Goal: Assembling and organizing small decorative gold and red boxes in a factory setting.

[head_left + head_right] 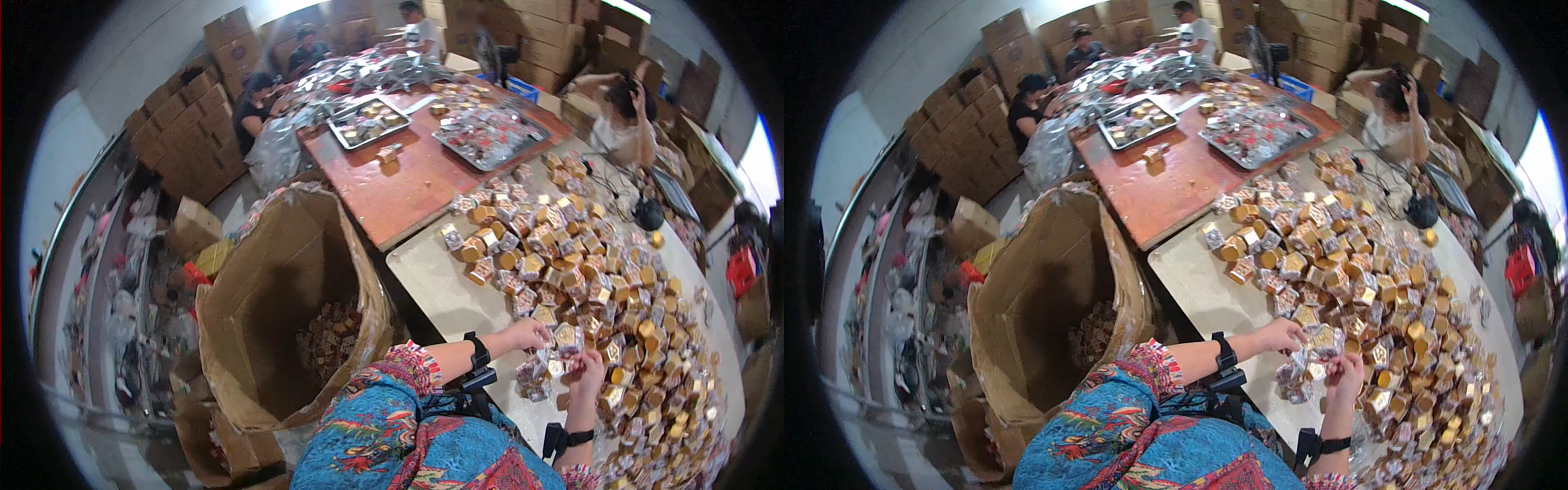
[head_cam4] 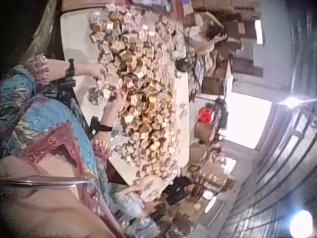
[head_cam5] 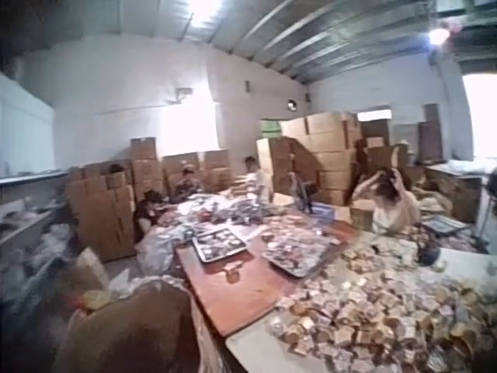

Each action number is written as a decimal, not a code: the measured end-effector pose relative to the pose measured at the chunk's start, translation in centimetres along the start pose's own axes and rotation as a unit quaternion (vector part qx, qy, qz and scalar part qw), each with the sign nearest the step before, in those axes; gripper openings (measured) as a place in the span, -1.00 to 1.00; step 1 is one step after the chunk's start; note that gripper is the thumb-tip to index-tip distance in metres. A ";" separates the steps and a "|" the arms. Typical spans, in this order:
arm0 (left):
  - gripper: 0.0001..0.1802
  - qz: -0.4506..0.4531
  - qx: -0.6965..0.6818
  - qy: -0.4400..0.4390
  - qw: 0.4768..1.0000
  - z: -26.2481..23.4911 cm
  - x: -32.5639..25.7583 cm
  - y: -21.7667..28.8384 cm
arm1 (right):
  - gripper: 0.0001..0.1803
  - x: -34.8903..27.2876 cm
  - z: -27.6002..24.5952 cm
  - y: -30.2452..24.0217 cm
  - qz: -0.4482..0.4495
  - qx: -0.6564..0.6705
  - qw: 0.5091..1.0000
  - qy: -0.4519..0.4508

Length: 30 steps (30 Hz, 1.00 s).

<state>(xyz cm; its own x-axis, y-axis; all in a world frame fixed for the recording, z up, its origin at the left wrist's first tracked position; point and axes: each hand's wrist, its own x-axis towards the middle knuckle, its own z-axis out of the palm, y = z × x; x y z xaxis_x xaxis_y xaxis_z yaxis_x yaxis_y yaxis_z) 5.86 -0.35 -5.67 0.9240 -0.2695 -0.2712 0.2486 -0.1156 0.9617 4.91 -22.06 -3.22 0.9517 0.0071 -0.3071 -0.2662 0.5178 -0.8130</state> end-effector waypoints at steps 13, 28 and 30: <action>-0.85 0.064 -0.103 -0.010 0.993 1.7 -2.2 5.1 | -0.81 2.2 -4.1 2.5 0.105 -0.110 0.987 0.058; -0.64 0.163 -0.112 -0.059 0.978 4.0 -3.4 7.6 | -0.79 -4.0 -19.6 -1.2 -0.090 -0.728 0.660 0.159; -0.65 0.210 -0.094 -0.049 0.972 4.1 -2.9 7.2 | -0.82 -3.3 -22.1 -0.7 -0.057 -0.777 0.603 0.172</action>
<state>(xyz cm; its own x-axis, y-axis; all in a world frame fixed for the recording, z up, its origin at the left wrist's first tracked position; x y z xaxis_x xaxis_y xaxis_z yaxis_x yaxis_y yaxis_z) 3.81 -4.29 1.89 0.9261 -0.3451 0.1522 -0.0864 0.1987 0.9762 -1.40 -41.34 -12.55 0.9605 -0.2689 -0.0723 -0.2784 -0.9301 -0.2394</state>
